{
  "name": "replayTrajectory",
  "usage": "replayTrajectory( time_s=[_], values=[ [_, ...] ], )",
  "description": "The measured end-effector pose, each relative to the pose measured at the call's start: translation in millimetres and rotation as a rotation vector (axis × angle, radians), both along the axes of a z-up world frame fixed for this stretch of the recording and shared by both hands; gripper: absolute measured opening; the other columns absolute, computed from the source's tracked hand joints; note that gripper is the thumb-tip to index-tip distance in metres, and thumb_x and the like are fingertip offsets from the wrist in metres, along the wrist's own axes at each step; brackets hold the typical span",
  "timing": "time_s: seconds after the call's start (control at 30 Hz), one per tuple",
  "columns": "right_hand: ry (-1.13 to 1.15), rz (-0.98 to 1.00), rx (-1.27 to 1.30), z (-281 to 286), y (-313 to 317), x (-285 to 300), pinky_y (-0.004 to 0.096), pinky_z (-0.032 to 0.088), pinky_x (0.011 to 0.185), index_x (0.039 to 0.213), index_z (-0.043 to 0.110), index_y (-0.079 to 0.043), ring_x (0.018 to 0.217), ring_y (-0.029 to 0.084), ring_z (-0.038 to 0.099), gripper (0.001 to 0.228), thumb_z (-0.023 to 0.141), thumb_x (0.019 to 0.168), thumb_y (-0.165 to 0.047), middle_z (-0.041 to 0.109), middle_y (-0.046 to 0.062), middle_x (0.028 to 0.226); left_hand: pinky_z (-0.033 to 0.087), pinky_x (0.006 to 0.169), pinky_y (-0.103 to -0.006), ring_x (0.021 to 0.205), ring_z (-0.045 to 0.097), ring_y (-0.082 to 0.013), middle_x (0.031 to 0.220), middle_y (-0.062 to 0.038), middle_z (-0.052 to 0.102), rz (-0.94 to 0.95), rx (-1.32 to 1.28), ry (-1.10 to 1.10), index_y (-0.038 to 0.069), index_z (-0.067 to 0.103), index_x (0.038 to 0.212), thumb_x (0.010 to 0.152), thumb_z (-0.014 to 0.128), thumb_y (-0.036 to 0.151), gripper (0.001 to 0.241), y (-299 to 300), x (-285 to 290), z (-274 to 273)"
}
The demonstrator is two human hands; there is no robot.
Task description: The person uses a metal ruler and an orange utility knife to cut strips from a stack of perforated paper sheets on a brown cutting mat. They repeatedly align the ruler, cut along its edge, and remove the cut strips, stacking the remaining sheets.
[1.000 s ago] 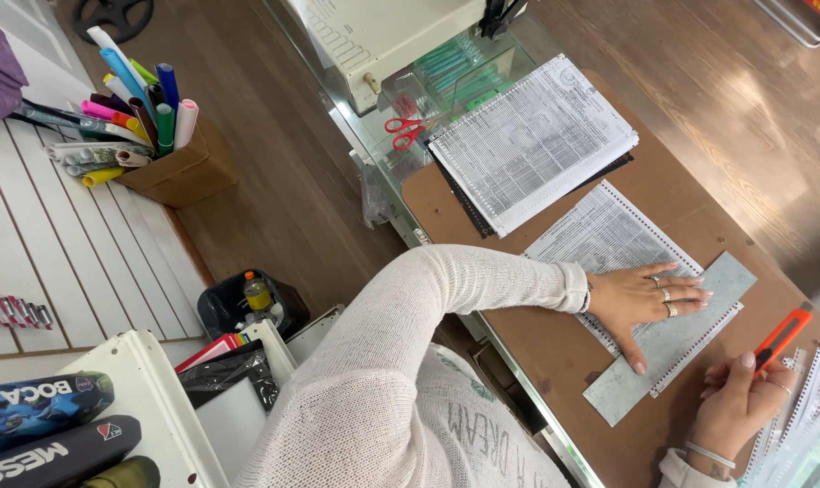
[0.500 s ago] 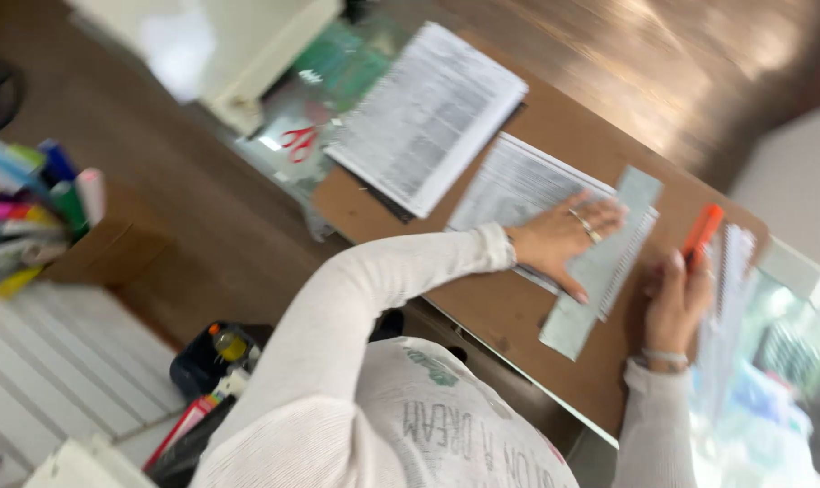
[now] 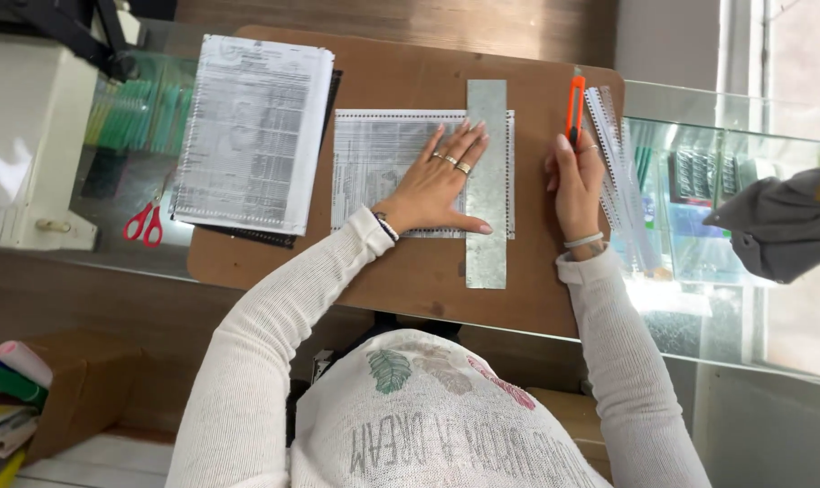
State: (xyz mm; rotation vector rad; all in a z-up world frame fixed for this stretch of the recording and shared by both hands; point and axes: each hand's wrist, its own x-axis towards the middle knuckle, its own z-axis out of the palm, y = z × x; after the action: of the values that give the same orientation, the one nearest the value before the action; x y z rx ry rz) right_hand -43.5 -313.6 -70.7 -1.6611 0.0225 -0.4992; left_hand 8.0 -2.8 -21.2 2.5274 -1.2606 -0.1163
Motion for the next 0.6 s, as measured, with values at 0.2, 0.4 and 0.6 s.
replayTrajectory(
  time_s=[0.2, 0.4, 0.6],
  values=[
    [-0.014, -0.007, -0.052, 5, 3, -1, 0.034, 0.053, 0.057, 0.118, 0.073, -0.002, 0.059, 0.026, 0.069, 0.038, 0.071, 0.143, -0.031, 0.074, 0.015, 0.089, -0.002, 0.159, -0.0676, 0.197, 0.018, -0.0483, 0.209, -0.029, 0.026, -0.005, 0.015, 0.014, -0.003, 0.029, 0.2, 0.082, 0.072, 0.126, 0.181, 1, -2, 7],
    [-0.011, 0.018, -0.087, 10, 2, -2, 0.035, 0.056, 0.06, 0.118, 0.073, -0.003, 0.059, 0.027, 0.071, 0.038, 0.067, 0.144, -0.03, 0.074, 0.014, 0.088, -0.007, 0.158, -0.0654, 0.198, 0.016, -0.0458, 0.21, -0.029, 0.025, 0.012, 0.037, 0.056, -0.003, 0.028, 0.201, 0.081, 0.067, 0.129, 0.183, -1, -3, 11],
    [0.074, 0.041, -0.229, 40, 17, -18, 0.038, 0.054, 0.067, 0.136, 0.079, -0.005, 0.067, 0.026, 0.072, 0.022, 0.077, 0.138, -0.026, 0.075, 0.011, 0.083, -0.005, 0.159, -0.0672, 0.198, 0.014, -0.0467, 0.211, -0.028, 0.021, 0.009, 0.027, 0.021, -0.003, 0.026, 0.201, 0.083, 0.066, 0.128, 0.181, -1, -1, 1]
  ],
)
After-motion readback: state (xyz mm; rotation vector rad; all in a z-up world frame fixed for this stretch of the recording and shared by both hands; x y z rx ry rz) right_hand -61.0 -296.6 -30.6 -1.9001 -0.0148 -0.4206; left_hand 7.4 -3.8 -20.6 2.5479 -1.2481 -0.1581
